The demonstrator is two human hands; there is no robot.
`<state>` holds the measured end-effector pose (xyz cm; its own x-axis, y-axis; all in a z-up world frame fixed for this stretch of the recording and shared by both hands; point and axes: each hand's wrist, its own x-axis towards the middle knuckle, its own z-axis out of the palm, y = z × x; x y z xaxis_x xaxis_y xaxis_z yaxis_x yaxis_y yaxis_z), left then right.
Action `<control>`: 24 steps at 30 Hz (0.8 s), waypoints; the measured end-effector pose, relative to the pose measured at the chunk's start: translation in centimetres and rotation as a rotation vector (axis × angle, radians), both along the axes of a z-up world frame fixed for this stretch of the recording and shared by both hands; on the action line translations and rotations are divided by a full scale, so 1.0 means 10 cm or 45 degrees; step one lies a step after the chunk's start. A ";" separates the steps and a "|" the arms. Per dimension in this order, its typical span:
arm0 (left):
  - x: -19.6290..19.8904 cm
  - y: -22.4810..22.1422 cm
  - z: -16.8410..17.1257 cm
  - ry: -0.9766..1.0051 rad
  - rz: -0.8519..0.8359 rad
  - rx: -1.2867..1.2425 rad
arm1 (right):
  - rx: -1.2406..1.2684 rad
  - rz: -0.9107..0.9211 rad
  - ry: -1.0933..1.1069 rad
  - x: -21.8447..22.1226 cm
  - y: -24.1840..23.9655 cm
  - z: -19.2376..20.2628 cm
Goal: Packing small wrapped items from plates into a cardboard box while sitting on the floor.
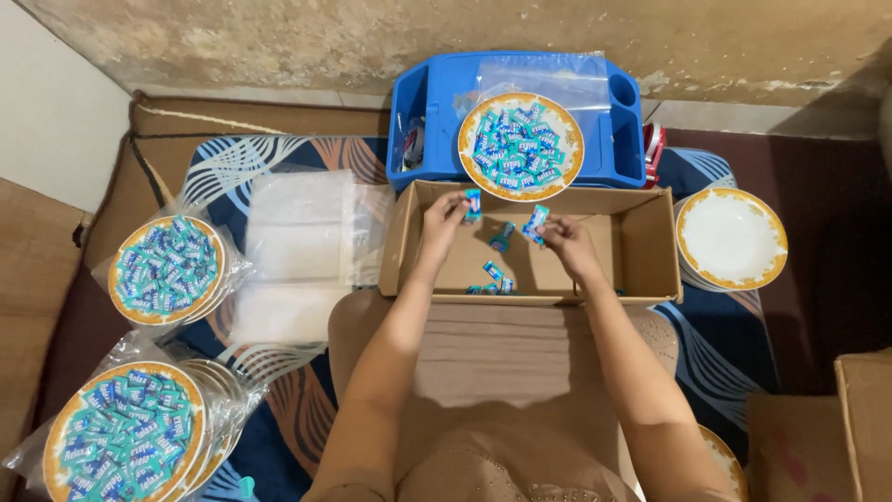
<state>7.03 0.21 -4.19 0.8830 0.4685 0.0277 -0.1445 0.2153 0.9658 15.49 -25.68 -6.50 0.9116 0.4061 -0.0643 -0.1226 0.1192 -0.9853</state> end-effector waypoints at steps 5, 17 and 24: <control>0.52 0.02 0.21 -0.083 -0.015 0.128 | -0.050 -0.135 -0.166 0.32 0.21 0.51; 1.26 0.04 0.13 0.116 -0.107 0.478 | -0.669 -0.416 -0.617 0.66 0.42 0.73; 1.27 0.21 0.15 0.361 0.022 0.649 | -0.912 -0.477 -0.489 0.91 0.30 0.57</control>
